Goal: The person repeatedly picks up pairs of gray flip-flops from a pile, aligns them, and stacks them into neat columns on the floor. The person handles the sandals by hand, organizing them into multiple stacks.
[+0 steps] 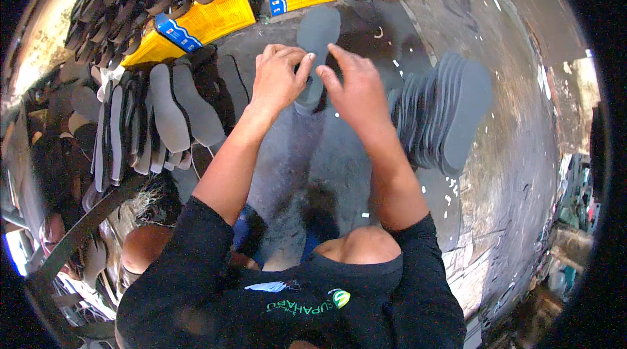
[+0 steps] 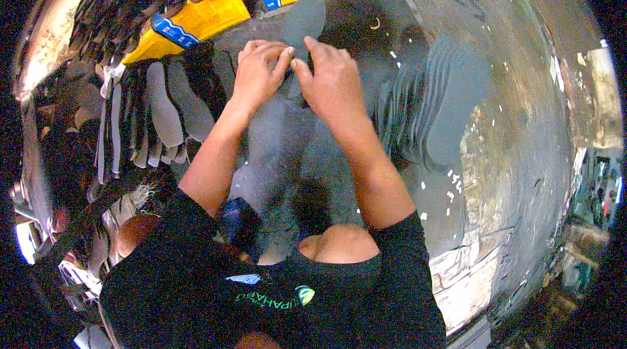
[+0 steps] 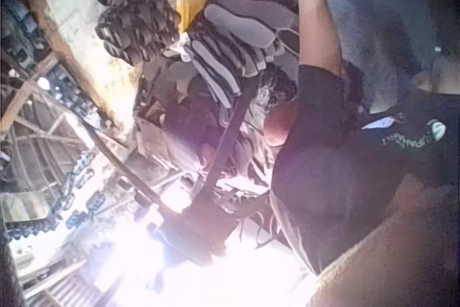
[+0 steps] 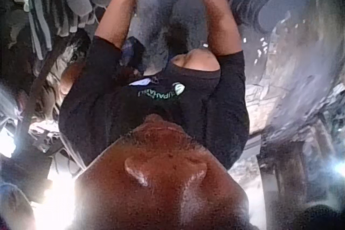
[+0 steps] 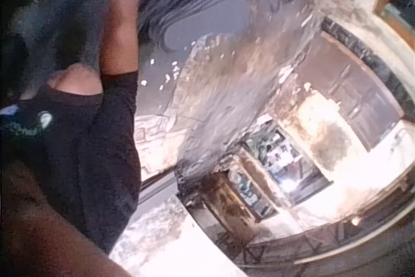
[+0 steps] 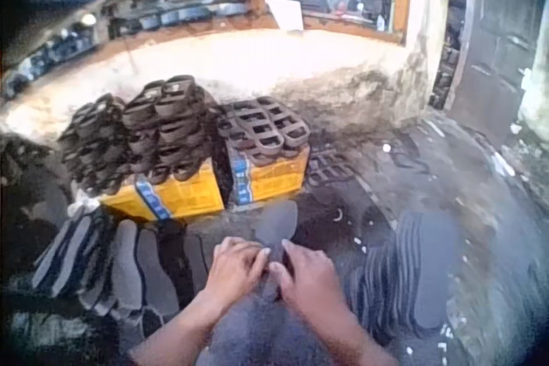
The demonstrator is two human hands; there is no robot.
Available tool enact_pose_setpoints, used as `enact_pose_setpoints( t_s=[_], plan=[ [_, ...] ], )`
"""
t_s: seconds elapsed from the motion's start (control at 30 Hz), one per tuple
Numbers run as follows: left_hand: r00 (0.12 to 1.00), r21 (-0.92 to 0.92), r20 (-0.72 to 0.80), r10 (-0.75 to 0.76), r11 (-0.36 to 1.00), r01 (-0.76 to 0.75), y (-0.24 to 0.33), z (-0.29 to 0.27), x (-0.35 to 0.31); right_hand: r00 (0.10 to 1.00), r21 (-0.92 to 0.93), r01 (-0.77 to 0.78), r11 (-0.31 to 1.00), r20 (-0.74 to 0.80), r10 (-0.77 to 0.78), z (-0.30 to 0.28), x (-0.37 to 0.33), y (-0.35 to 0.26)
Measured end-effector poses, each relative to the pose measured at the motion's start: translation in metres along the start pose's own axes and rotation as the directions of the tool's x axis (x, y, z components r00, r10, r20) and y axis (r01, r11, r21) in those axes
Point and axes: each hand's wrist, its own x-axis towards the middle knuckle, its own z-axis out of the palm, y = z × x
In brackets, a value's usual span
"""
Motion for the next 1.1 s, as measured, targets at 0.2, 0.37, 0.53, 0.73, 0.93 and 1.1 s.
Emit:
enact_pose_setpoints(
  t_s=[0.2, 0.37, 0.53, 0.73, 0.93, 1.1],
  plan=[
    [0.976, 0.032, -0.205, 0.077, 0.997, -0.072, 0.042, 0.001, -0.007, 0.965, 0.113, -0.200, 0.973, -0.150, 0.216, -0.146, -0.002, -0.028],
    [0.991, -0.548, 0.044, -0.126, 0.826, 0.130, 0.104, 0.067, -0.043, 0.955, -0.459, -0.285, 0.841, -0.208, 0.210, -0.178, -0.035, 0.017],
    [0.588, -0.206, 0.714, -0.380, 0.689, 0.695, 0.100, 0.211, -0.097, 0.908, -0.422, -0.419, 0.804, -0.177, 0.380, -0.173, -0.060, 0.045],
    [0.316, -0.286, 0.922, -0.223, 0.158, 0.945, 0.108, 0.235, -0.106, 0.833, -0.216, -0.551, 0.806, -0.084, 0.547, -0.210, -0.061, 0.066],
    [0.291, -0.272, 0.939, -0.185, 0.121, 0.955, 0.117, 0.240, -0.101, 0.790, 0.029, -0.612, 0.791, -0.035, 0.612, -0.235, -0.077, 0.096],
    [0.273, -0.241, 0.905, -0.325, 0.136, 0.961, 0.127, 0.264, -0.103, 0.786, 0.043, -0.617, 0.786, -0.011, 0.618, -0.245, -0.081, 0.106]
  ],
)
